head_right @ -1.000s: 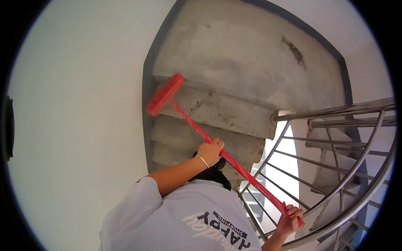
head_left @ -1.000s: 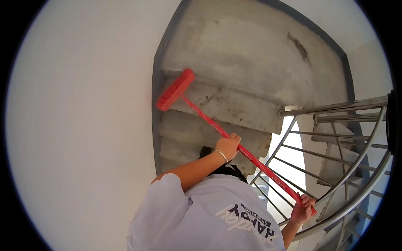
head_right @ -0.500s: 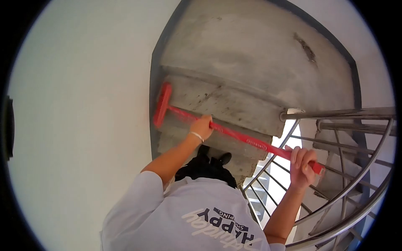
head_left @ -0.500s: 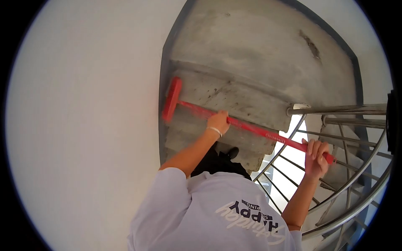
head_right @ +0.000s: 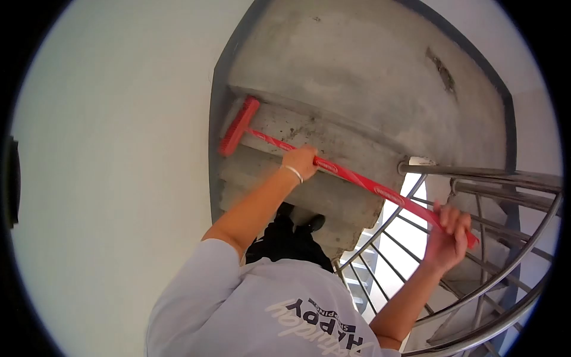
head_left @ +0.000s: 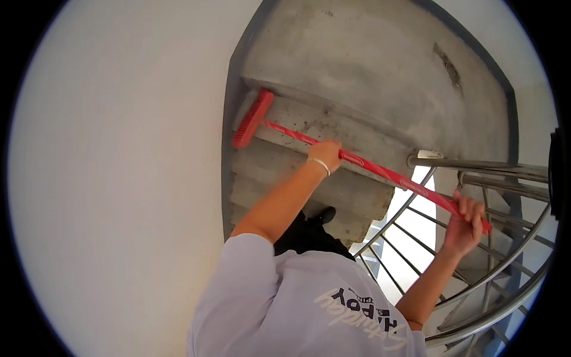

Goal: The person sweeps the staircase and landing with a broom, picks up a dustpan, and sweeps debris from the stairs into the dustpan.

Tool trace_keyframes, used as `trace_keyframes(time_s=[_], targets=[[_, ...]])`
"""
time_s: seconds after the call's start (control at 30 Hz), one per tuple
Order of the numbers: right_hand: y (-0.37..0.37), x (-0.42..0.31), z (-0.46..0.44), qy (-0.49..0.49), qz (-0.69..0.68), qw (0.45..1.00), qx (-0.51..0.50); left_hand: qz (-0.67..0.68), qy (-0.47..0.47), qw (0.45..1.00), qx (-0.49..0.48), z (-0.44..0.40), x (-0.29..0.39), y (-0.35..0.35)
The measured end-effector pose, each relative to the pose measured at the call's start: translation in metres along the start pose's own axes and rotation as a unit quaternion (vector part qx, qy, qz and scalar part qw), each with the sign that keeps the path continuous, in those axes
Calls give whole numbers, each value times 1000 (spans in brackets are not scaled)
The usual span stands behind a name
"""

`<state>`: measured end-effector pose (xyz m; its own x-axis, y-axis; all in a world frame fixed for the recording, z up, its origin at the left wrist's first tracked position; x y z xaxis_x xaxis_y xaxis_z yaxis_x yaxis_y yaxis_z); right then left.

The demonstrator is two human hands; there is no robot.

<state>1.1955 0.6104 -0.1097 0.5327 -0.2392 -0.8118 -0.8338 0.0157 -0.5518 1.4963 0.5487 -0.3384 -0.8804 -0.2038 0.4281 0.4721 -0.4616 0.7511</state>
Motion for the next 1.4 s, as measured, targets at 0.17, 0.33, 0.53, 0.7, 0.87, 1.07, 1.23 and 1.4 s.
trace_keyframes(time_s=[0.17, 0.33, 0.53, 0.7, 0.87, 1.07, 1.23, 1.4], targets=[[15, 20, 10, 12, -34, 998, 60, 12, 43, 998, 53, 6, -22, 3], [-7, 81, -39, -11, -24, 999, 43, -16, 63, 984, 166, -66, -69, -13], [21, 41, -63, -25, -56, 998, 34, -4, 110, 988, 109, -47, -34, -3], [10, 49, -67, -11, -68, 997, 34, -22, 72, 987, 143, -70, -37, 2], [12, 97, -99, -79, -83, 992, 56, -9, 112, 986, 126, -80, -74, 11], [-19, 43, -96, -80, -66, 994, -32, 34, 110, 987, 110, -24, -45, 5], [-39, 37, -76, -20, -43, 993, -106, 50, 68, 987, 137, -48, -43, 26], [37, 105, -41, -44, -56, 996, 53, -37, 76, 988, 125, -72, -89, -27]])
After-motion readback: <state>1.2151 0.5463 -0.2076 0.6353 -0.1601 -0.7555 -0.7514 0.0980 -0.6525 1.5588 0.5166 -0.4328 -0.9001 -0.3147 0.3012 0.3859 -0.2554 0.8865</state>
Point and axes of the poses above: each hand's wrist, its own z-axis away from the middle knuckle, its own y-axis out of the back of the hand, x = y × z, the point moved 7 cm from there along -z, towards the middle knuckle, and after that the axes turned 8 degrees about y, right-handed, at the moved point
